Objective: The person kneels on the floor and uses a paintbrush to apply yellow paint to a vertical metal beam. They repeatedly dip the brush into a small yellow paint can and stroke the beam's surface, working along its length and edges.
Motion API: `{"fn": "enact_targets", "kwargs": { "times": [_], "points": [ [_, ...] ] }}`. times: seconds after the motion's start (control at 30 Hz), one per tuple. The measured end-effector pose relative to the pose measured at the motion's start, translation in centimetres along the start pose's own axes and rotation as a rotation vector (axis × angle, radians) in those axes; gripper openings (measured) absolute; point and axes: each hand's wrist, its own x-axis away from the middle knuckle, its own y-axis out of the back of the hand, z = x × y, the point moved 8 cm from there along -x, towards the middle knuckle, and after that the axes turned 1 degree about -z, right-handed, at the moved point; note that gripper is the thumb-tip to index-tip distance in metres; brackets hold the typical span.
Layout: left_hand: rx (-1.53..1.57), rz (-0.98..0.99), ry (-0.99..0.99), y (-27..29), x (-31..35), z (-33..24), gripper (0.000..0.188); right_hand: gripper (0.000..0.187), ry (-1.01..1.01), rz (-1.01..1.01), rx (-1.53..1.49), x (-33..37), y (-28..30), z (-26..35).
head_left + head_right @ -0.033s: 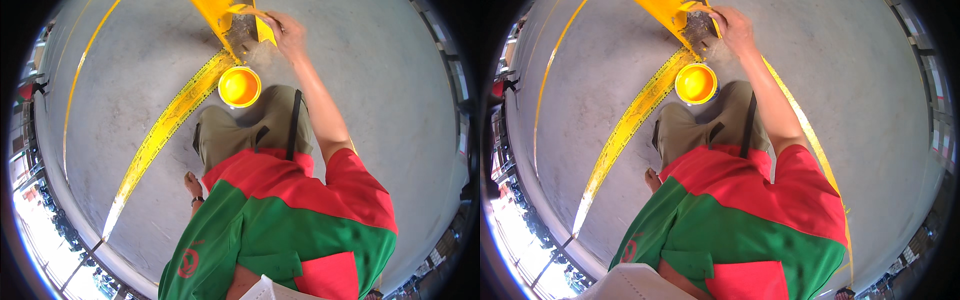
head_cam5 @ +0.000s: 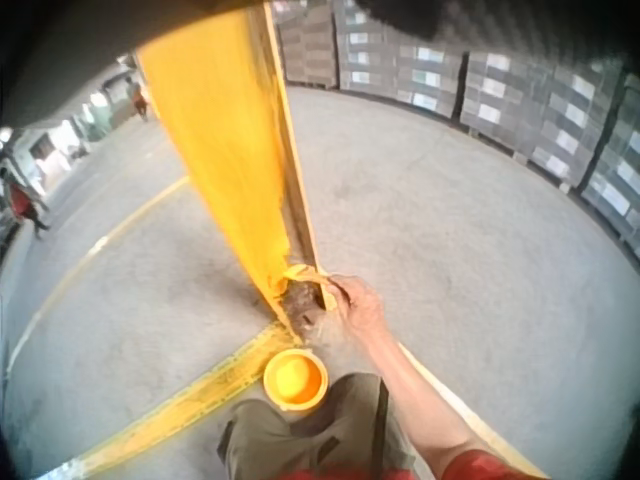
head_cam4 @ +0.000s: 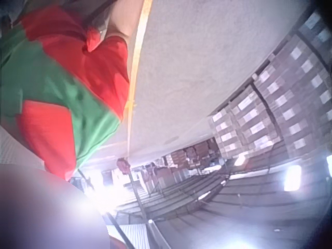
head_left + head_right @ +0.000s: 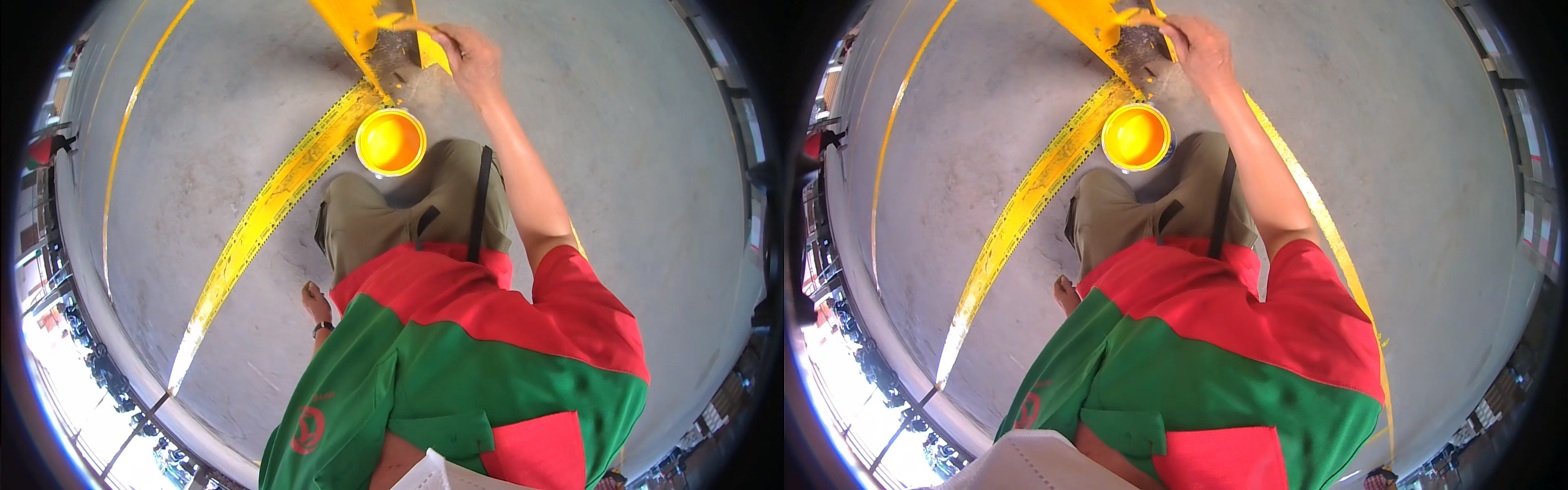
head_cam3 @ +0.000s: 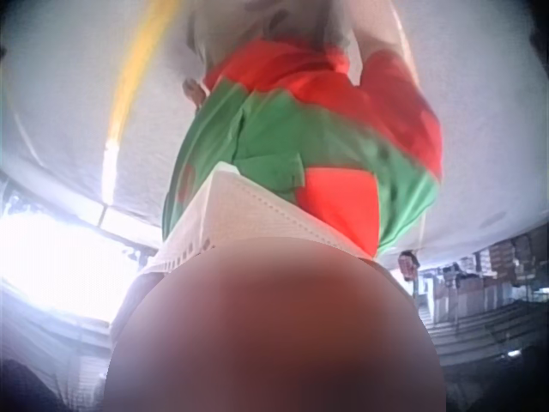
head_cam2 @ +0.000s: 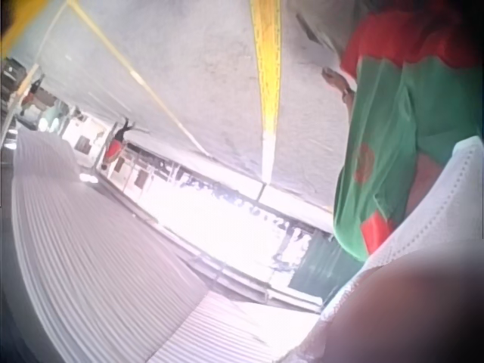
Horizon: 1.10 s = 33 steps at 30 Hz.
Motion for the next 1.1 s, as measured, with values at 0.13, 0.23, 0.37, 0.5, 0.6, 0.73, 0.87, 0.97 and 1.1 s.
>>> {"fn": "enact_targets", "kwargs": {
  "times": [0.13,0.23,0.37,0.5,0.6,0.73,0.87,0.97,1.1],
  "points": [
    [-0.055,0.033,0.076,0.0,-0.4,0.8,0.041,0.019,-0.144,0.207,0.078,3.8,-4.9,-3.3],
    [-0.043,0.004,0.056,0.8,-1.4,0.1,0.042,0.023,-0.448,0.173,0.071,6.8,-9.4,-7.4],
    [-0.019,0.001,0.010,1.7,-2.1,-0.4,0.042,0.027,-0.923,-0.079,-0.209,10.7,-11.9,-11.8],
    [-0.032,0.034,0.028,1.6,-2.4,0.3,0.042,0.032,-1.091,-0.040,-0.112,12.2,-11.6,-13.1],
    [-0.017,0.044,0.007,1.3,-2.6,0.1,0.043,0.033,-1.207,0.186,-0.199,12.7,-13.2,-13.0],
    [-0.070,0.050,0.059,1.3,-2.9,-0.2,0.043,0.032,-1.238,0.047,-0.396,11.4,-13.8,-11.2],
    [-0.055,0.057,-0.002,1.1,-3.4,-1.3,0.043,0.028,-1.069,-0.082,-0.513,8.3,-11.8,-7.7],
    [-0.057,0.078,0.011,0.8,-3.6,-1.2,0.042,0.025,-0.961,-0.080,-0.645,6.6,-9.0,-5.0],
    [-0.061,0.062,0.021,0.8,-3.6,-1.2,0.042,0.023,-0.895,-0.125,-0.747,6.5,-6.7,-3.4]
  ]
}}
